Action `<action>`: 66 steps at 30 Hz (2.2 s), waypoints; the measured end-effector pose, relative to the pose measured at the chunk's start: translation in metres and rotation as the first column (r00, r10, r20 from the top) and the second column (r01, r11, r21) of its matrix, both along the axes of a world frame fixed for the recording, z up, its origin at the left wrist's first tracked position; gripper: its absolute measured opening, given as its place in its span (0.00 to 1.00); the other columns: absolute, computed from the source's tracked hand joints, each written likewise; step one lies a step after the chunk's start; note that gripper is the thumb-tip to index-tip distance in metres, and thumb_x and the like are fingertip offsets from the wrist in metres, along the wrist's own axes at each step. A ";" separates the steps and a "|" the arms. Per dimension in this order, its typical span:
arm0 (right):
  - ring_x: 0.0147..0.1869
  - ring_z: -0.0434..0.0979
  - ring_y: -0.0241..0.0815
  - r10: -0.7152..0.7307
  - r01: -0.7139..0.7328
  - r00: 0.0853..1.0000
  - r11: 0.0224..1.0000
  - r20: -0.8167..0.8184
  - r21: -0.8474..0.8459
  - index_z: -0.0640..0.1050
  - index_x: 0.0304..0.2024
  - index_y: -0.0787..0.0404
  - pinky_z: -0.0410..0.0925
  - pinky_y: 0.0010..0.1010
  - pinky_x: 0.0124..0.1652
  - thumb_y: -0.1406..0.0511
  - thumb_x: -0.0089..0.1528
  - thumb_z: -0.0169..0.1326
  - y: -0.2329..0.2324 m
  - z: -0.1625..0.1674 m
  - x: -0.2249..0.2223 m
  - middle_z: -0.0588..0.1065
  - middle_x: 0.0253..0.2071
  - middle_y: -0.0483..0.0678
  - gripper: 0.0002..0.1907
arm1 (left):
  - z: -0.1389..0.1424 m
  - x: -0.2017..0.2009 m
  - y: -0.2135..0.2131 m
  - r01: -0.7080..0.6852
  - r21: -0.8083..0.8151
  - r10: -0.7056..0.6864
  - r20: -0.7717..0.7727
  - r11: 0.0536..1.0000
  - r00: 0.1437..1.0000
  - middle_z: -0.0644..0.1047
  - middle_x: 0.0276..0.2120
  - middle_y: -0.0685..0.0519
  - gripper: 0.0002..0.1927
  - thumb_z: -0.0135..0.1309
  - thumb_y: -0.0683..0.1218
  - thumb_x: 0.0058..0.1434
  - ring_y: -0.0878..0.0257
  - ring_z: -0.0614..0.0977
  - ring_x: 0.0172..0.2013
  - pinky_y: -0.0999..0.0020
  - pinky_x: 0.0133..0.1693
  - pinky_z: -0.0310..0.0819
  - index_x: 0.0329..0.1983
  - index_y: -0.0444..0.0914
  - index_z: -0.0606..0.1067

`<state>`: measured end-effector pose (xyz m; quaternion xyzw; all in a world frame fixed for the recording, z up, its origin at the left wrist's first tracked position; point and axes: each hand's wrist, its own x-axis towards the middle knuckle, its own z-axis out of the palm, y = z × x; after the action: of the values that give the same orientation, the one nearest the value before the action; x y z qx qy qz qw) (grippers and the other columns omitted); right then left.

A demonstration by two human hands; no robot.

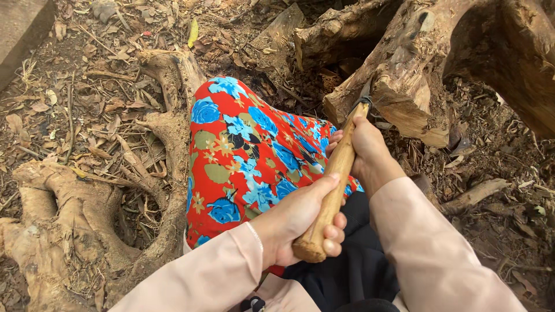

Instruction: The person uses a chisel to carve and shape a large tree root. They repeatedly strike and scrape the wood surface to remove material and refine the shape.

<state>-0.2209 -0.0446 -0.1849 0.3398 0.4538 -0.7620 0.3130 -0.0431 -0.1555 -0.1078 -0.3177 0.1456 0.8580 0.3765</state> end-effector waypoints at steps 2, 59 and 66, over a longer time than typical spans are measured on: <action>0.25 0.62 0.36 0.002 -0.002 1.000 1.000 0.006 0.000 0.61 0.39 0.59 0.63 0.30 0.23 0.48 0.72 0.36 -0.014 0.000 0.014 0.63 0.28 0.46 0.22 | 0.006 0.009 -0.023 0.062 -0.056 -0.064 -0.028 0.996 0.998 0.67 0.25 0.53 0.21 0.43 0.64 0.71 0.68 0.67 0.18 0.73 0.19 0.63 0.47 0.43 0.63; 0.24 0.63 0.36 0.080 -0.082 0.993 0.996 0.083 0.028 0.60 0.37 0.59 0.64 0.28 0.23 0.47 0.72 0.39 0.004 -0.020 0.016 0.63 0.24 0.45 0.23 | -0.009 0.022 -0.005 -0.064 0.136 0.062 0.019 0.989 0.998 0.67 0.24 0.54 0.23 0.46 0.66 0.70 0.68 0.67 0.17 0.74 0.18 0.63 0.45 0.42 0.63; 0.24 0.63 0.39 0.076 -0.075 0.997 0.966 0.006 0.249 0.63 0.37 0.59 0.66 0.35 0.23 0.52 0.71 0.40 -0.039 0.008 0.049 0.64 0.26 0.46 0.18 | -0.009 0.043 -0.044 -0.102 0.398 0.090 0.049 0.912 0.995 0.66 0.24 0.56 0.22 0.44 0.65 0.74 0.71 0.67 0.18 0.77 0.19 0.62 0.47 0.41 0.64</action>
<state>-0.1714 -0.0840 -0.1773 0.3573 0.5591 -0.6872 0.2958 -0.0001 -0.1997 -0.1170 -0.2537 -0.0540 0.8822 0.3930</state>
